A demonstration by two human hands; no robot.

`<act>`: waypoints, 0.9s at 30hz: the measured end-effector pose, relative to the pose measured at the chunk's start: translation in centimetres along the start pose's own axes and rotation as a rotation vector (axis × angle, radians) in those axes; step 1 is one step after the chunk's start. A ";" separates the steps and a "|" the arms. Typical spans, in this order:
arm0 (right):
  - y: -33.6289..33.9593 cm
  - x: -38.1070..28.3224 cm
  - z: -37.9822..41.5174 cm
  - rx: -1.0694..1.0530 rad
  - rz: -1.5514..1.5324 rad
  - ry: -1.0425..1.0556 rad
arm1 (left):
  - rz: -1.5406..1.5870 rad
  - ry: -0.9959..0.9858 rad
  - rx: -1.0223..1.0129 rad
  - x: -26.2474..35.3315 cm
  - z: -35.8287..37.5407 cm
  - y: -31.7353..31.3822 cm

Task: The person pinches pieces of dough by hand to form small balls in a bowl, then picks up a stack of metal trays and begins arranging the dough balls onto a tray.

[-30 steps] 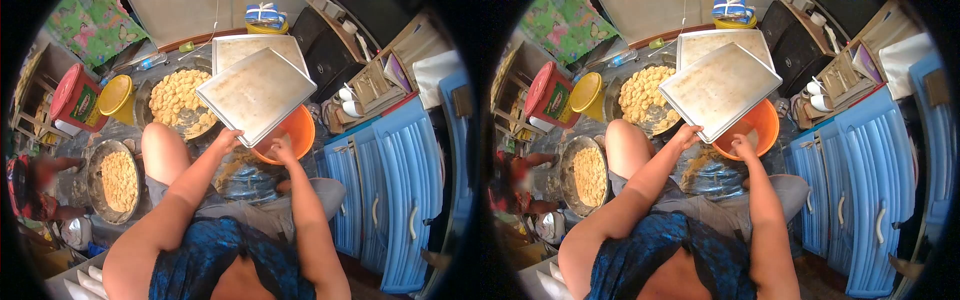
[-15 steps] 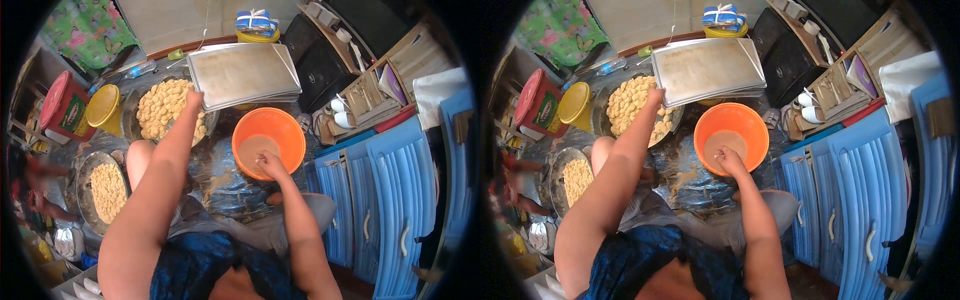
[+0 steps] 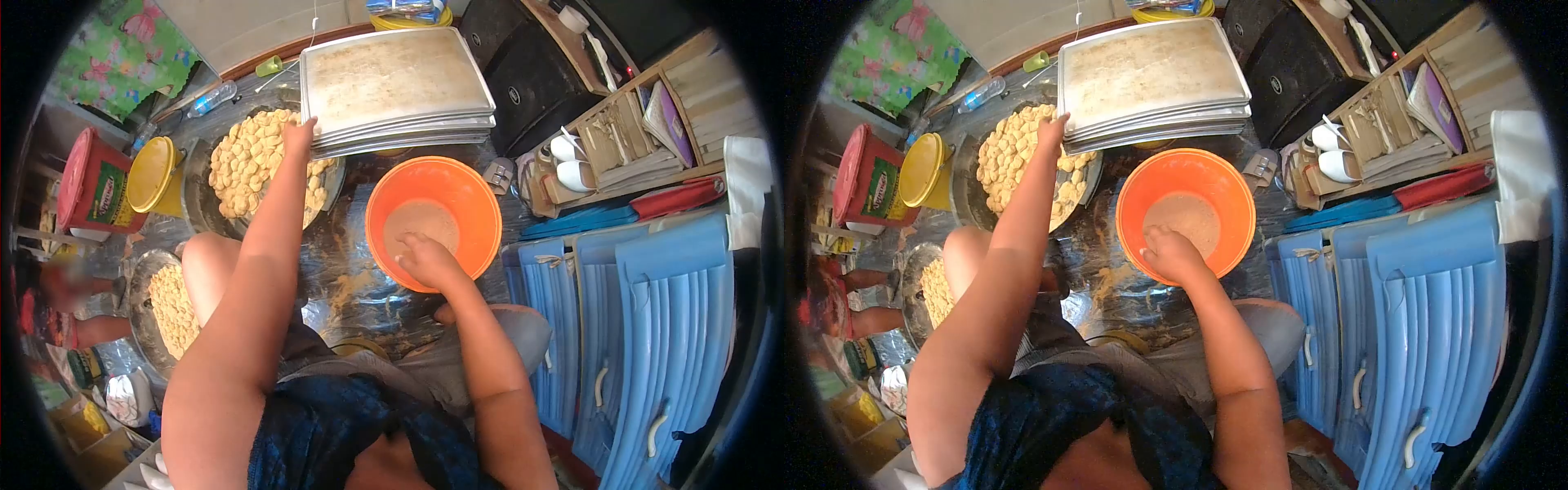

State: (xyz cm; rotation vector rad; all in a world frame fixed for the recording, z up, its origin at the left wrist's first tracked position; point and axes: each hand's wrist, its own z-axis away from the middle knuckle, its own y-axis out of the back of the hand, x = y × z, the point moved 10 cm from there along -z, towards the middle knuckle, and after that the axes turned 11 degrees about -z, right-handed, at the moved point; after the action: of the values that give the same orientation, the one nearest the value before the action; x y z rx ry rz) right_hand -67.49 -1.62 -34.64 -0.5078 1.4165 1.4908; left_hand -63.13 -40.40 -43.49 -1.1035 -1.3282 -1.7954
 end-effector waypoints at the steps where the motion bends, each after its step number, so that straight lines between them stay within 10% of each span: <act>1: -0.2 -0.2 0.0 -0.013 0.048 -0.009 | -0.183 -0.026 0.138 0.0 1.3 1.5; 7: -0.9 -0.5 1.0 -0.017 0.052 0.023 | 0.279 0.481 -0.266 -3.8 6.0 -2.5; 27: 0.1 0.4 2.0 -0.005 0.089 0.010 | 0.499 0.485 -0.281 -2.7 11.1 -0.4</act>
State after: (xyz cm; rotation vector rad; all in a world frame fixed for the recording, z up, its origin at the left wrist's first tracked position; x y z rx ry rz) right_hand -67.11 0.37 -34.43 -0.4610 1.4599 1.5642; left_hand -59.52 -29.62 -44.58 -0.9467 -0.4746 -1.7368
